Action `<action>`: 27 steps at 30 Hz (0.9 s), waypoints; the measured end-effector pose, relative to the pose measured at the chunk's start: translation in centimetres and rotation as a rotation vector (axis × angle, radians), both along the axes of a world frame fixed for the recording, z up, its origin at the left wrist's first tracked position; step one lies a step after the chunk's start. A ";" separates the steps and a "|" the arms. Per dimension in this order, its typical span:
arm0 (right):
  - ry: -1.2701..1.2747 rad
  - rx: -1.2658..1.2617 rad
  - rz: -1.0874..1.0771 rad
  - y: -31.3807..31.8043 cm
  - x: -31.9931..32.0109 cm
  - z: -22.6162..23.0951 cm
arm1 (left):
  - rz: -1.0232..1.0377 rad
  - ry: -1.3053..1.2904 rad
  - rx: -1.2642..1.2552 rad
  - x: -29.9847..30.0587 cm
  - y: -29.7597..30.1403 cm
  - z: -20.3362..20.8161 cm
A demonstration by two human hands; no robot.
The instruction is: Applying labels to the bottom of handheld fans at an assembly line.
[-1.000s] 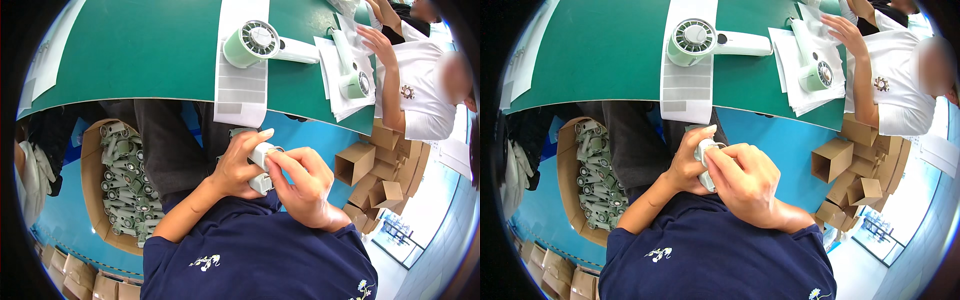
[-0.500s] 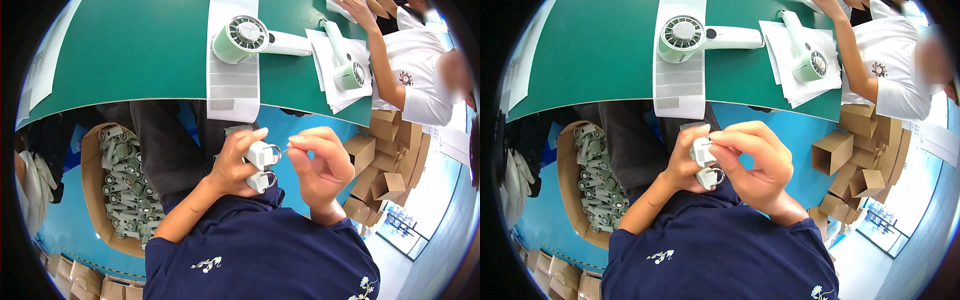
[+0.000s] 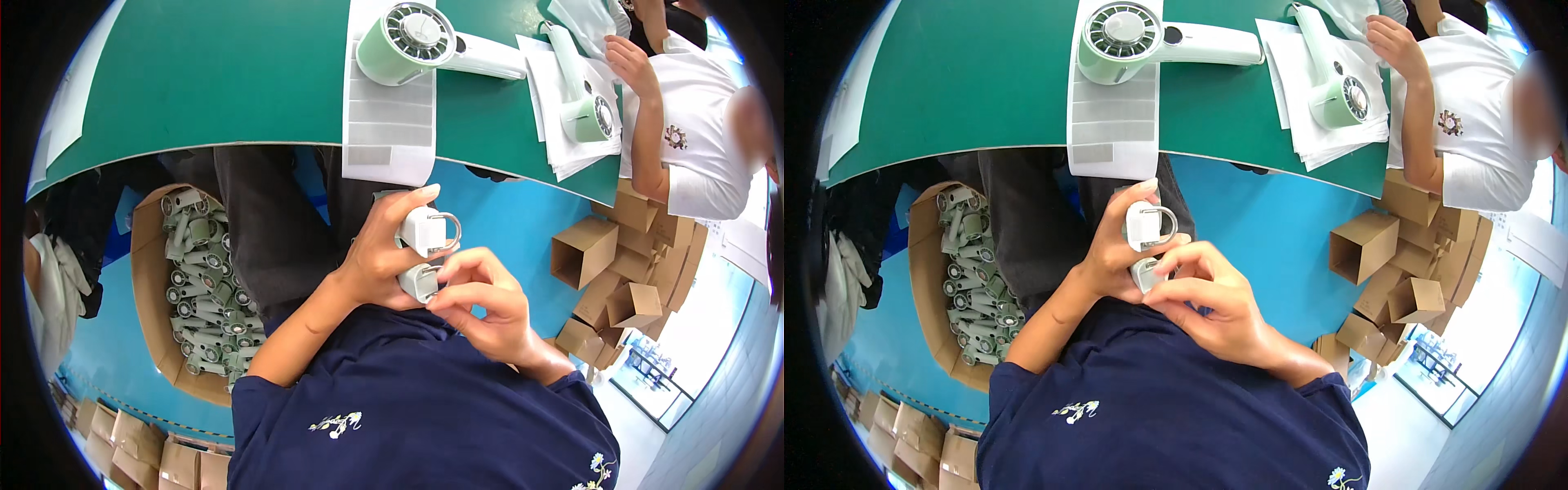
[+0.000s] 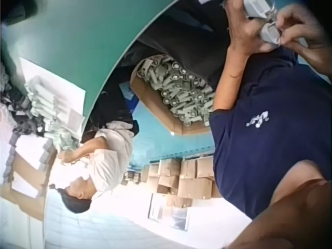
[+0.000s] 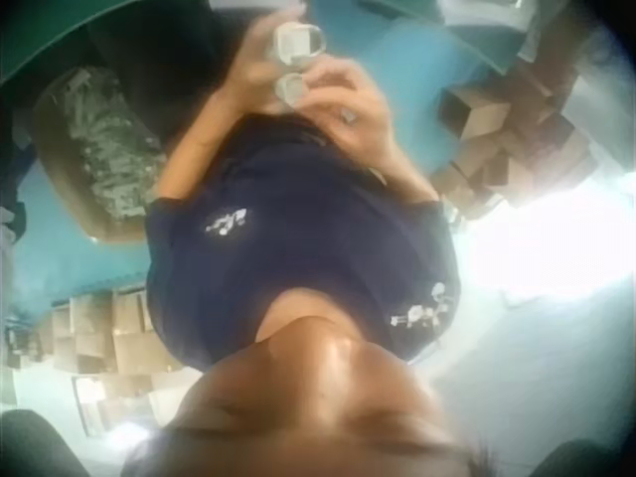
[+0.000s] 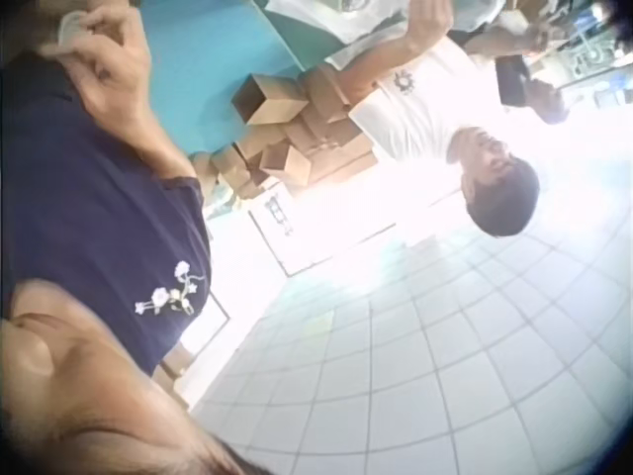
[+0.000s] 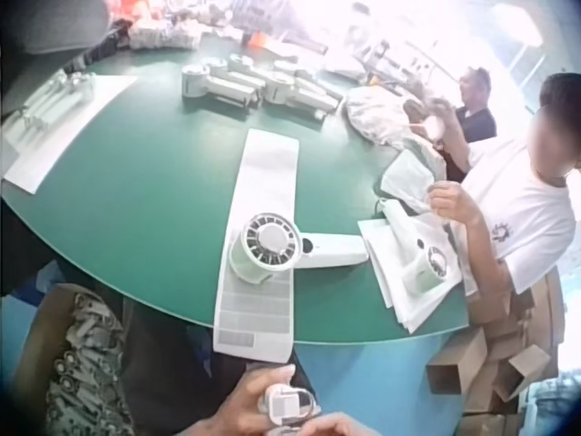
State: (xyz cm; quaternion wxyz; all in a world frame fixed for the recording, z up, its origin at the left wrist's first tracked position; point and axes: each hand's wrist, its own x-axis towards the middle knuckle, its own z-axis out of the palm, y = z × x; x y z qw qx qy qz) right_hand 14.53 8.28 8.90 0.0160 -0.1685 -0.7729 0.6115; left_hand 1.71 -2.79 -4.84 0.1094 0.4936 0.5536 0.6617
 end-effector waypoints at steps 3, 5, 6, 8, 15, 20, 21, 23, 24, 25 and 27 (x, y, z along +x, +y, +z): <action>0.018 0.058 0.005 0.0 -0.1 -0.9 | -0.007 0.018 -0.026 -0.1 0.0 -0.1; 0.029 0.083 0.005 0.0 0.0 -1.2 | -0.008 0.006 -0.022 0.1 -0.1 -0.2; 0.005 0.107 0.004 0.1 -0.1 -1.2 | -0.006 0.006 -0.025 0.2 -0.2 -0.3; -0.021 0.130 0.002 0.2 -0.2 -1.3 | -0.015 -0.011 -0.033 0.1 -0.3 -0.4; 0.007 0.112 0.042 0.3 -0.5 -1.7 | -0.012 -0.030 -0.011 0.1 -0.3 -0.6; 0.009 0.137 0.054 0.2 -0.9 -1.6 | -0.015 -0.020 -0.021 0.0 -0.2 -0.5; 0.003 0.148 0.049 0.2 -0.9 -1.6 | -0.015 -0.020 -0.021 0.0 -0.2 -0.5; -0.004 0.159 0.045 0.1 -0.9 -1.7 | -0.017 -0.023 -0.023 0.0 -0.2 -0.6; 0.014 0.180 0.049 0.1 -0.8 -1.8 | -0.016 -0.022 -0.023 0.0 -0.2 -0.7; 0.031 0.201 0.053 0.1 -0.7 -2.0 | -0.013 -0.018 -0.022 -0.1 -0.3 -0.7; 0.046 0.207 0.050 0.1 -0.7 -2.1 | -0.011 -0.014 -0.021 -0.1 -0.3 -0.7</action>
